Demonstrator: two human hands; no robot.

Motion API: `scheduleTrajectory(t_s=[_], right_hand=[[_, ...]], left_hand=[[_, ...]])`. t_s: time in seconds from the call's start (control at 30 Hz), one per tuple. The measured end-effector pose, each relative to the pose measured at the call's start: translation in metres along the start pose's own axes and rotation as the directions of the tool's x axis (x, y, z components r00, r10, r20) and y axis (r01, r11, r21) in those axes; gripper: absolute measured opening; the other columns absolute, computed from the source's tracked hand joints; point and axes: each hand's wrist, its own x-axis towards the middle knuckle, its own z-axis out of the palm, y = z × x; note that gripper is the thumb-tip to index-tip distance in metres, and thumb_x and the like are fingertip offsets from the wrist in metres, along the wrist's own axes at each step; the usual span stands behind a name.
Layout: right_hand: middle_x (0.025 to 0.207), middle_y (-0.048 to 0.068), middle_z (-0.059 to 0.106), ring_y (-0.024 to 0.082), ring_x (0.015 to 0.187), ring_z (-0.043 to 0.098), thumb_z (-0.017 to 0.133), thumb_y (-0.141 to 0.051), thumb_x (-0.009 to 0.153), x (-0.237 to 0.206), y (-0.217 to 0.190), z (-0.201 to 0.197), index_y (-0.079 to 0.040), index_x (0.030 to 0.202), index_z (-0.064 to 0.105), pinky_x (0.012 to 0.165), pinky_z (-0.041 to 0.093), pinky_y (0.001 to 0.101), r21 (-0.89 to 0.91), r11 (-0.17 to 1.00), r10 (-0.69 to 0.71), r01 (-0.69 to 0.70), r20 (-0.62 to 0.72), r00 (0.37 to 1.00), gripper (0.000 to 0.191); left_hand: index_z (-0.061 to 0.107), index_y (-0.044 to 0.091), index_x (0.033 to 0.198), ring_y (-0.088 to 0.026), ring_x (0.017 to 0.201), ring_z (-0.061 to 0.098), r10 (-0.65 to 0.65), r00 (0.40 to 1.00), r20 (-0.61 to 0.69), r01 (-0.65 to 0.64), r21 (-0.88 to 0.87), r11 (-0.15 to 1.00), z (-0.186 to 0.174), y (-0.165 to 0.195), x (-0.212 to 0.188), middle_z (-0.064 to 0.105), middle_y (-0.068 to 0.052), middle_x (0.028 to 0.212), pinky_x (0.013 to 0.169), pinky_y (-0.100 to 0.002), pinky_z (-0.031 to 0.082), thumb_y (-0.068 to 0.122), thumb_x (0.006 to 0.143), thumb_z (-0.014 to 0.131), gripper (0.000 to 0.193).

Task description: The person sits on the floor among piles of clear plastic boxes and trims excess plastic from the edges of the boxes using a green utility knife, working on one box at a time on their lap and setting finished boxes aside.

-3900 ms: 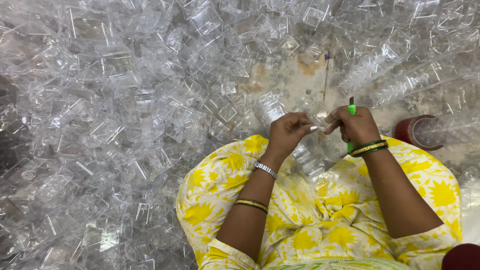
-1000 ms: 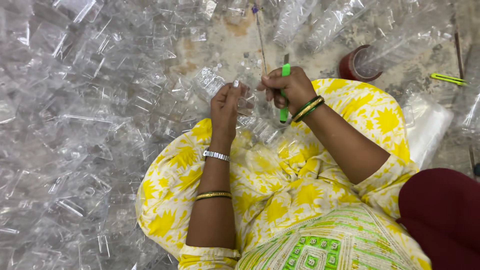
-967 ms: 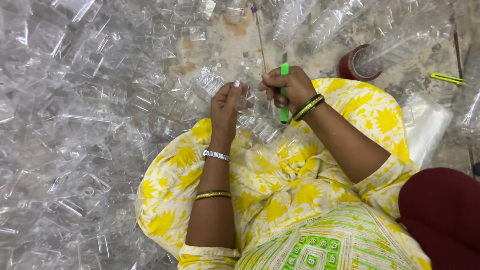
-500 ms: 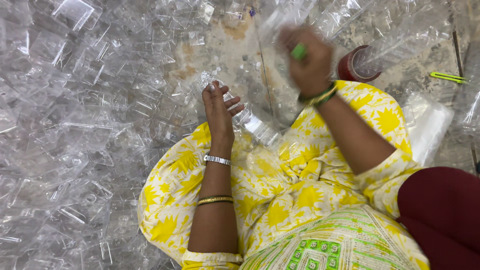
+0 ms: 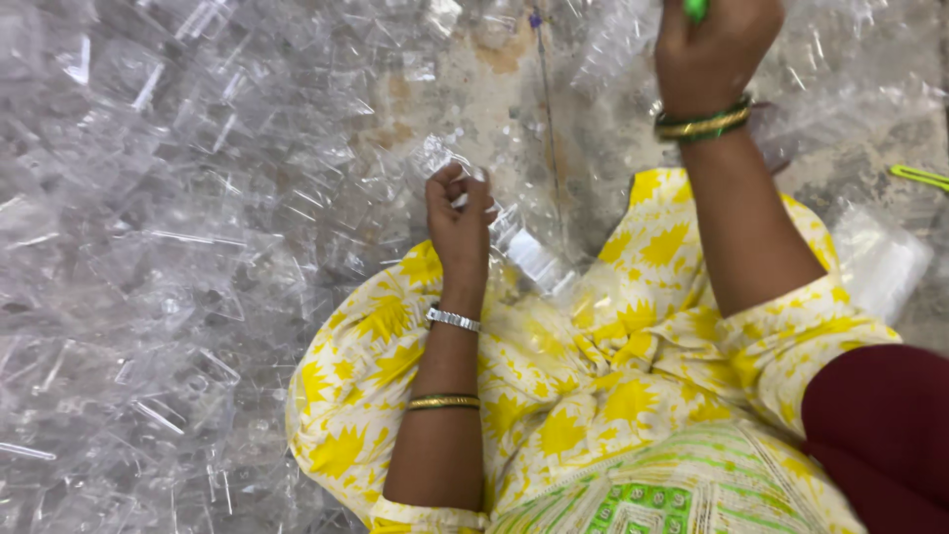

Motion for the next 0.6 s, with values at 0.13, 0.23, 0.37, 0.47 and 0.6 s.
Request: scheduleTrajectory(t_s=[0.13,0.23,0.37,0.47,0.6], right_hand=[[0.107,0.016,0.075,0.030,0.098,0.073,0.071,0.008,0.092,0.009,-0.078,0.027,-0.003,0.114,0.076,0.086,0.058,0.0394,0.589,0.799,0.027,-0.124,0.172,0.985,0.025],[0.103,0.012,0.075,0.027,0.096,0.074,0.083,-0.005,0.093,0.028,-0.134,0.071,-0.005,0.111,0.076,0.085,0.059,0.0368,0.685,0.697,0.048,-0.213,0.252,0.967,0.019],[0.110,0.018,0.071,0.037,0.094,0.068,0.085,-0.013,0.082,0.042,-0.177,0.114,-0.001,0.118,0.073,0.078,0.056,0.0422,0.629,0.773,-0.079,-0.087,0.232,0.970,0.040],[0.097,0.012,0.073,0.037,0.084,0.070,0.084,-0.013,0.081,0.050,-0.187,0.141,-0.011,0.108,0.078,0.072,0.054,0.0453,0.478,0.860,-0.017,-0.180,0.380,0.925,0.028],[0.095,0.011,0.077,0.026,0.081,0.074,0.084,-0.010,0.087,0.043,-0.169,0.135,-0.009,0.106,0.077,0.073,0.058,0.0370,0.544,0.787,0.110,-0.291,0.340,0.934,0.020]], left_hand=[[0.065,0.002,0.105,-0.009,0.076,0.063,0.076,0.997,0.003,-0.076,0.034,0.997,-0.001,-0.010,0.001,0.068,-0.003,0.097,0.065,-0.026,0.058,0.017,0.090,0.076,0.023],[0.067,0.002,0.100,-0.008,0.071,0.061,0.034,0.998,-0.054,-0.034,0.006,0.999,-0.003,-0.014,0.002,0.068,-0.002,0.088,0.065,-0.024,0.057,0.017,0.093,0.075,0.018],[0.067,0.000,0.100,-0.007,0.069,0.057,0.057,0.997,-0.054,-0.057,-0.005,0.998,-0.004,-0.018,0.004,0.066,-0.001,0.085,0.061,-0.022,0.049,0.015,0.096,0.074,0.016],[0.067,0.002,0.098,-0.005,0.070,0.059,0.075,0.996,-0.055,-0.075,0.003,0.997,-0.003,-0.017,0.003,0.067,0.002,0.086,0.063,-0.021,0.054,0.015,0.093,0.073,0.015],[0.064,0.002,0.109,-0.007,0.075,0.058,0.074,0.994,-0.080,-0.077,-0.037,0.996,0.001,-0.004,0.000,0.065,-0.003,0.095,0.062,-0.023,0.051,0.018,0.099,0.068,0.019]])
